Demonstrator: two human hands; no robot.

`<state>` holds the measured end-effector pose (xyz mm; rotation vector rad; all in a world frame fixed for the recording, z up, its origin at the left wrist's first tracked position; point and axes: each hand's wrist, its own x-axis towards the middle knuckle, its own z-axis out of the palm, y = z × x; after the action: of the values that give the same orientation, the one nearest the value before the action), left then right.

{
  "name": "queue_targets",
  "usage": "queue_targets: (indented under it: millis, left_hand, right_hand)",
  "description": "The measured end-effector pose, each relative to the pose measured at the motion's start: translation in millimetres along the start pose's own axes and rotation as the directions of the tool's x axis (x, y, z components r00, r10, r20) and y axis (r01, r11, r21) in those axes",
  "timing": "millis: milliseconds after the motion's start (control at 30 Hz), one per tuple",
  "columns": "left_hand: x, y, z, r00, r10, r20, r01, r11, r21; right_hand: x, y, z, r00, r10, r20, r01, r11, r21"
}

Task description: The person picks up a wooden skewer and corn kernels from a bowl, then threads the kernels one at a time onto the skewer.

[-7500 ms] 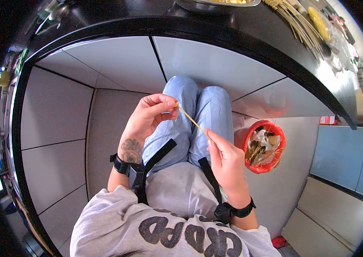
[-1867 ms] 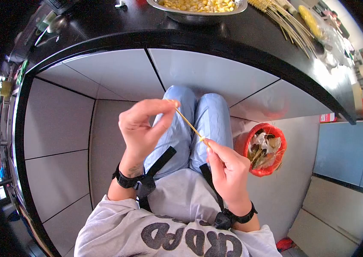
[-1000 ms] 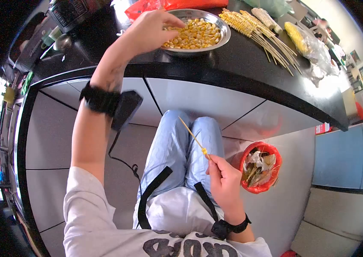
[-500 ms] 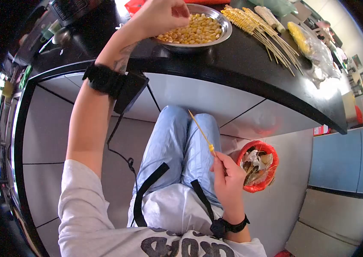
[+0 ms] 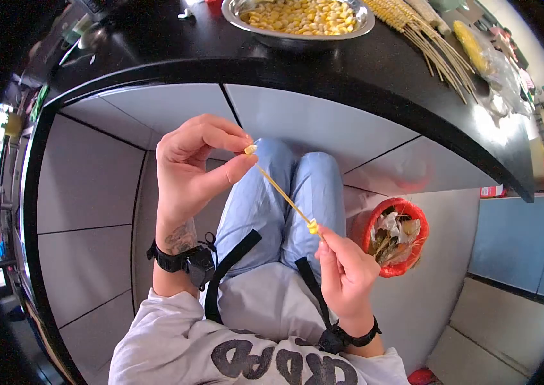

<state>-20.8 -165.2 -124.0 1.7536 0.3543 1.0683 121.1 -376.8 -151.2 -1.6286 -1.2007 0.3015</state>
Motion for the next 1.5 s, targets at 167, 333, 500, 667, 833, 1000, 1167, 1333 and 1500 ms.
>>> queue_targets:
  millis: [167,333,500,667,833,1000,1167,1333,1500]
  left_hand:
    - [-7,-3,1,0.999,-0.031,-0.030,0.030,0.998,-0.051]
    - [-8,-5,0,1.000,-0.007,0.004,0.007,1.000,-0.012]
    - [-9,-3,1,1.000,0.003,0.001,-0.003,1.000,0.017]
    - [-8,1,1,0.998,0.058,0.026,-0.060,0.993,0.099]
    - [-8,3,2,0.997,0.061,0.044,-0.065,0.992,0.106]
    - [-10,7,1,0.995,0.070,0.068,-0.079,0.985,0.153]
    - [-15,10,11,0.940,-0.342,0.018,0.320,0.859,-0.400]
    - [-17,-7,10,0.878,-0.443,0.182,0.449,0.629,-0.634]
    - [-19,-12,10,0.848,-0.484,0.216,0.505,0.614,-0.607]
  right_hand:
    - [2,-2,-1,0.999,0.033,0.013,-0.033,0.999,-0.030]
    - [1,-3,1,0.999,0.034,0.006,-0.034,0.999,-0.039]
    - [-1,-3,0,1.000,0.028,0.014,-0.027,0.998,-0.052]
    - [-1,-3,-2,1.000,0.020,0.015,-0.020,0.998,-0.057]
    - [-1,-5,-3,1.000,0.008,0.010,-0.008,0.998,-0.069]
    - [-1,-7,-4,1.000,0.009,0.010,-0.008,0.997,-0.078]
    - [0,-11,-3,1.000,-0.001,-0.004,0.001,0.997,-0.078]
    - [0,-8,-4,0.999,-0.037,0.000,0.037,0.994,-0.105]
    - [0,-6,-3,0.997,-0.078,0.004,0.078,0.985,-0.156]
